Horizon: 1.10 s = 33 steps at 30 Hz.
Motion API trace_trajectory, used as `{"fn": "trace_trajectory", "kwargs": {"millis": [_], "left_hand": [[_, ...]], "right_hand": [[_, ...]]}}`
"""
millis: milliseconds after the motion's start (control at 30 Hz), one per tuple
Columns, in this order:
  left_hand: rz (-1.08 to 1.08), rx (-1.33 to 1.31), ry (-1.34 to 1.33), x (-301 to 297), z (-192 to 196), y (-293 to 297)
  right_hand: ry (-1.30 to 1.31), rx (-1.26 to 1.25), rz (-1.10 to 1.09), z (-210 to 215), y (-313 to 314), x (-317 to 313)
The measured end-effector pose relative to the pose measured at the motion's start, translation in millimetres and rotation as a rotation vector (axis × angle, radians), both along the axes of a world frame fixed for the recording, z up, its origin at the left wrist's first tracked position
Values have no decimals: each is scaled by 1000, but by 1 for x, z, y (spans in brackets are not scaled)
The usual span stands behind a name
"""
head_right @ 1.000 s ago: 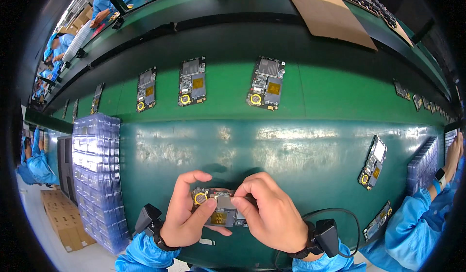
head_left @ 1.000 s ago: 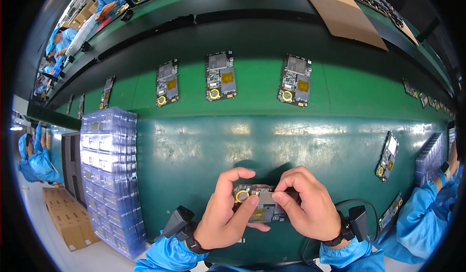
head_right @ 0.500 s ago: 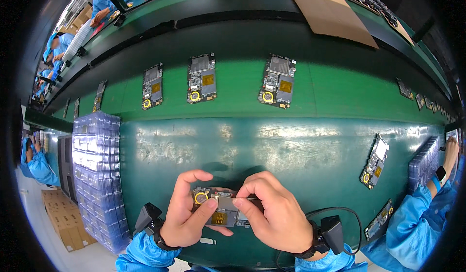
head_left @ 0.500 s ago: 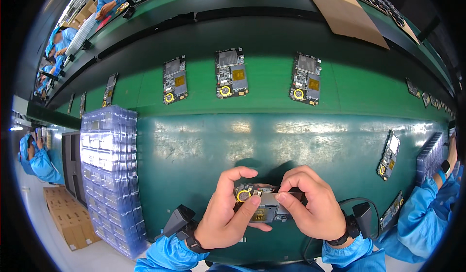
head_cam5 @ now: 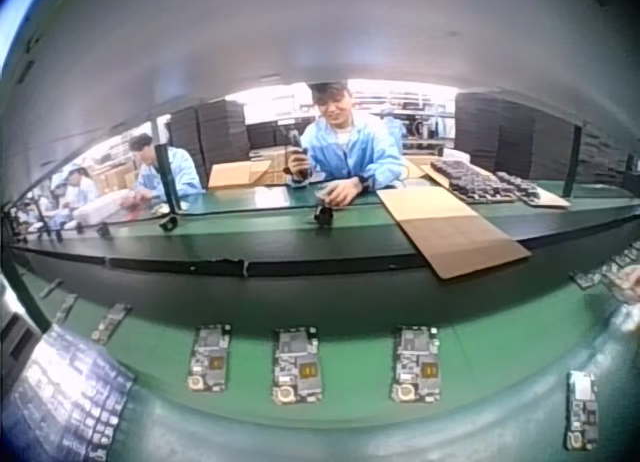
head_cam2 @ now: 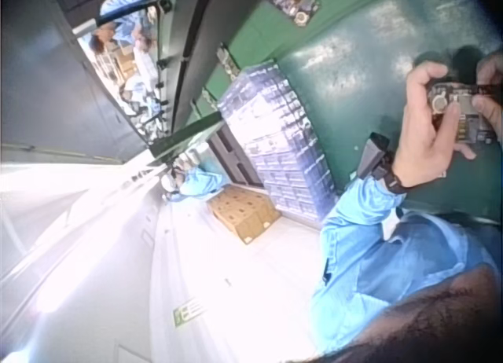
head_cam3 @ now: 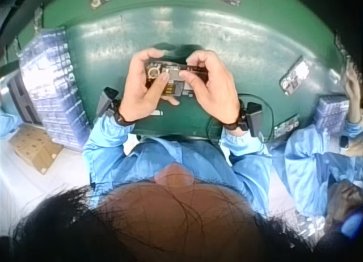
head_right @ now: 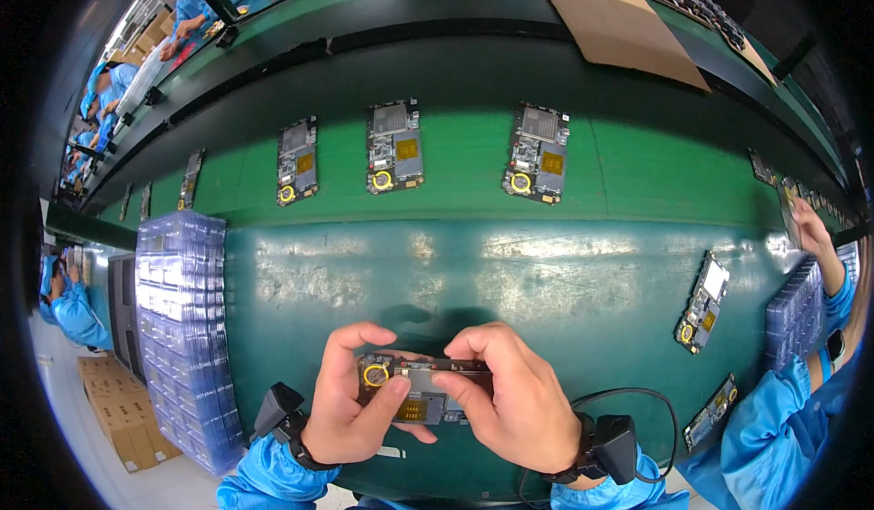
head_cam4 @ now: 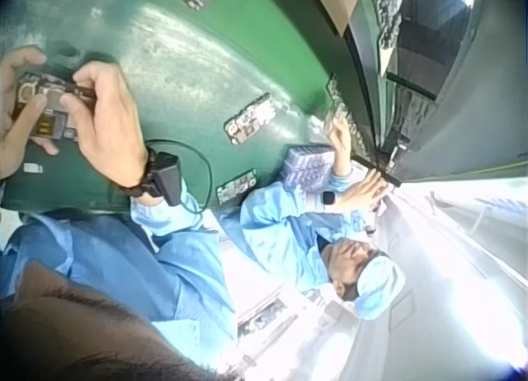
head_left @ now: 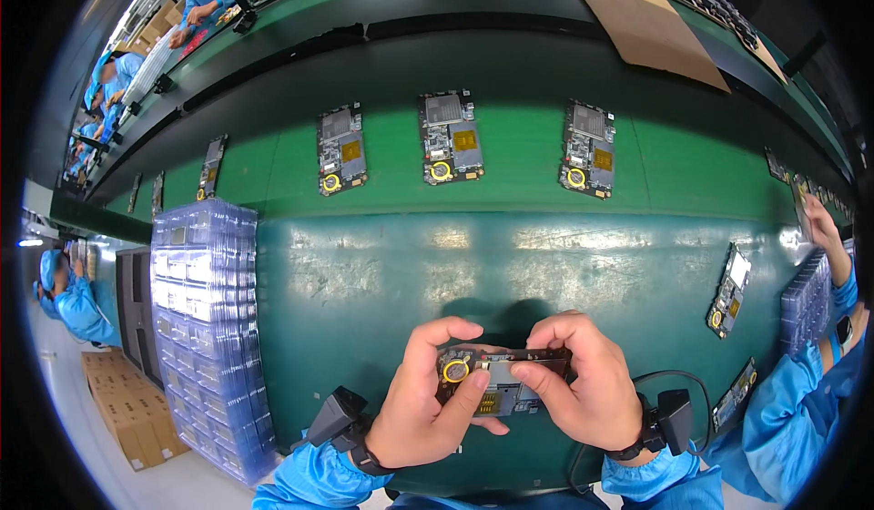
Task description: Assembling components onto circuit boards on an industrial assembly line.
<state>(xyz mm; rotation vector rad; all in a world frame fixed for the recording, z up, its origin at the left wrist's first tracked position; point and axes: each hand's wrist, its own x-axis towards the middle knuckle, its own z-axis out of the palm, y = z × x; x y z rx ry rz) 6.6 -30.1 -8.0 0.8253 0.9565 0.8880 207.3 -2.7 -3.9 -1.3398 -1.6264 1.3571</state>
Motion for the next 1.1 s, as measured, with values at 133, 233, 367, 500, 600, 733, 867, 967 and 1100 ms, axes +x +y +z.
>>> {"fn": "trace_trajectory", "kwargs": {"millis": [133,233,367,500,600,733,867,967,1100], "left_hand": [[-9,97,37,-1,-5,-4],[-8,199,88,-3,-11,-7],[-57,239,144,-3,-14,-5],[-120,259,159,-6,-15,-3],[-72,274,147,-7,-12,0],[-36,291,249,-9,-16,2],[-36,439,372,-11,-13,4],[15,240,270,-11,-8,4],[-157,170,260,-27,-6,16]], "right_hand": [[35,86,60,-1,5,5],[56,115,145,-4,7,8],[-24,74,131,-2,7,9],[69,32,47,-7,0,7],[32,90,50,-4,3,5],[145,113,78,-18,10,5],[113,154,85,-13,6,1],[94,184,94,-17,1,0],[69,34,192,-21,9,0]]}}
